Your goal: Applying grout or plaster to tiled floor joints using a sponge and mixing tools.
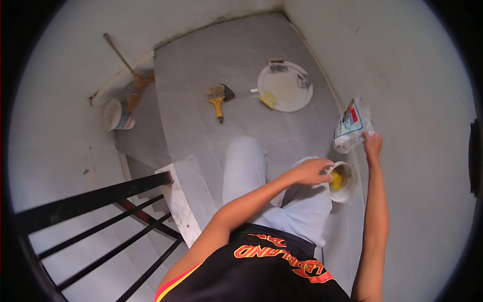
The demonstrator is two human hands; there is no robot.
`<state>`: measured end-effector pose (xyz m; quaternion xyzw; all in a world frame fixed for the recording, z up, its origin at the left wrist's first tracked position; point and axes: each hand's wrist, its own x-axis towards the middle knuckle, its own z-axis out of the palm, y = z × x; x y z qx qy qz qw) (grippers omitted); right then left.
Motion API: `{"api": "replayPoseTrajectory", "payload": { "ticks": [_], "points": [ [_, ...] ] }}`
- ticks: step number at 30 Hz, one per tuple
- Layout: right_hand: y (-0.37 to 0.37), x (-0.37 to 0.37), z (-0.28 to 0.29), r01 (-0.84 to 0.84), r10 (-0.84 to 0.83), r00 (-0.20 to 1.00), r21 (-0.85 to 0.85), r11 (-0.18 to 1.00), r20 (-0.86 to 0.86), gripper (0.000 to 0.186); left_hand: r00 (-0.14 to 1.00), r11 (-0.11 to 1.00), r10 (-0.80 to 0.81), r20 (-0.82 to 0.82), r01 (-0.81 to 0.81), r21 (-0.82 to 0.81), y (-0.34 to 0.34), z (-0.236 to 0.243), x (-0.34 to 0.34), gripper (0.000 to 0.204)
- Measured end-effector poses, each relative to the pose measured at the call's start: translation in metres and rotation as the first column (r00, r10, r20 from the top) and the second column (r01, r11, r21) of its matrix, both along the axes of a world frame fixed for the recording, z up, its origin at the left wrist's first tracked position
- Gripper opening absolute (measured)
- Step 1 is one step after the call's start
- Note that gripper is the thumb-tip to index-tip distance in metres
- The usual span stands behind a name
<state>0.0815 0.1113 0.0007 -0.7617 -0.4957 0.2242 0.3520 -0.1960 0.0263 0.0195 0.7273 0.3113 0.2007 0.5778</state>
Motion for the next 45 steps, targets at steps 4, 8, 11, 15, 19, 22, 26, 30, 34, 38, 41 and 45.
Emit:
{"api": "replayPoseTrajectory", "payload": {
  "ticks": [4, 8, 11, 15, 19, 22, 26, 30, 34, 38, 41, 45],
  "points": [
    [0.021, -0.024, -0.071, 0.043, -0.044, 0.997, 0.014, 0.999, 0.062, 0.025, 0.931, 0.931, 0.359, -0.069, -0.363, -0.051, -0.011, -0.025, -0.073, 0.043],
    [0.033, -0.038, -0.115, 0.118, -0.114, 0.991, 0.048, 0.992, -0.071, 0.024, 0.863, 0.841, 0.502, -0.059, -0.503, -0.200, -0.030, -0.023, -0.107, 0.040],
    [0.040, -0.024, -0.140, 0.174, -0.175, 0.975, 0.017, 0.985, 0.135, 0.026, 0.881, 0.845, 0.471, -0.051, -0.467, -0.262, -0.026, -0.017, -0.101, 0.038],
    [0.033, -0.048, -0.156, 0.148, -0.149, 0.977, 0.018, 0.989, 0.151, 0.030, 0.875, 0.841, 0.479, -0.063, -0.478, -0.253, -0.013, -0.031, -0.099, 0.037],
    [0.016, -0.080, -0.159, 0.089, -0.093, 0.996, -0.177, 0.980, -0.015, 0.038, 0.870, 0.831, 0.477, -0.123, -0.492, -0.260, 0.010, -0.049, -0.106, 0.036],
    [-0.002, -0.049, -0.172, 0.092, -0.110, 0.993, -0.294, 0.951, -0.048, 0.037, 0.881, 0.820, 0.471, -0.048, -0.457, -0.343, 0.036, -0.076, -0.096, 0.034],
    [-0.015, -0.025, -0.158, 0.072, -0.060, 0.997, -0.504, 0.861, 0.039, 0.045, 0.899, 0.826, 0.432, -0.065, -0.424, -0.371, 0.078, -0.103, -0.084, 0.032],
    [-0.012, -0.028, -0.148, 0.120, -0.094, 0.993, -0.548, 0.828, 0.074, 0.066, 0.859, 0.836, 0.456, -0.232, -0.503, -0.218, 0.116, -0.100, -0.088, 0.032],
    [0.005, -0.044, -0.133, 0.068, -0.005, 0.993, -0.534, 0.843, 0.119, 0.071, 0.782, 0.766, 0.580, -0.229, -0.619, -0.174, 0.120, -0.111, -0.110, 0.031],
    [-0.003, -0.030, -0.157, 0.172, -0.142, 0.985, -0.431, 0.886, 0.102, 0.079, 0.714, 0.690, 0.632, -0.302, -0.695, -0.200, 0.098, -0.122, -0.133, 0.030],
    [-0.006, -0.035, -0.140, 0.153, -0.061, 0.970, -0.401, 0.903, 0.233, 0.078, 0.640, 0.656, 0.706, -0.302, -0.752, -0.060, 0.057, -0.136, -0.144, 0.027],
    [-0.023, -0.078, -0.073, 0.046, 0.024, 0.868, -0.128, 0.991, 0.496, 0.068, 0.647, 0.722, 0.687, -0.329, -0.657, 0.217, 0.031, -0.134, -0.140, 0.024]
  ]
}}
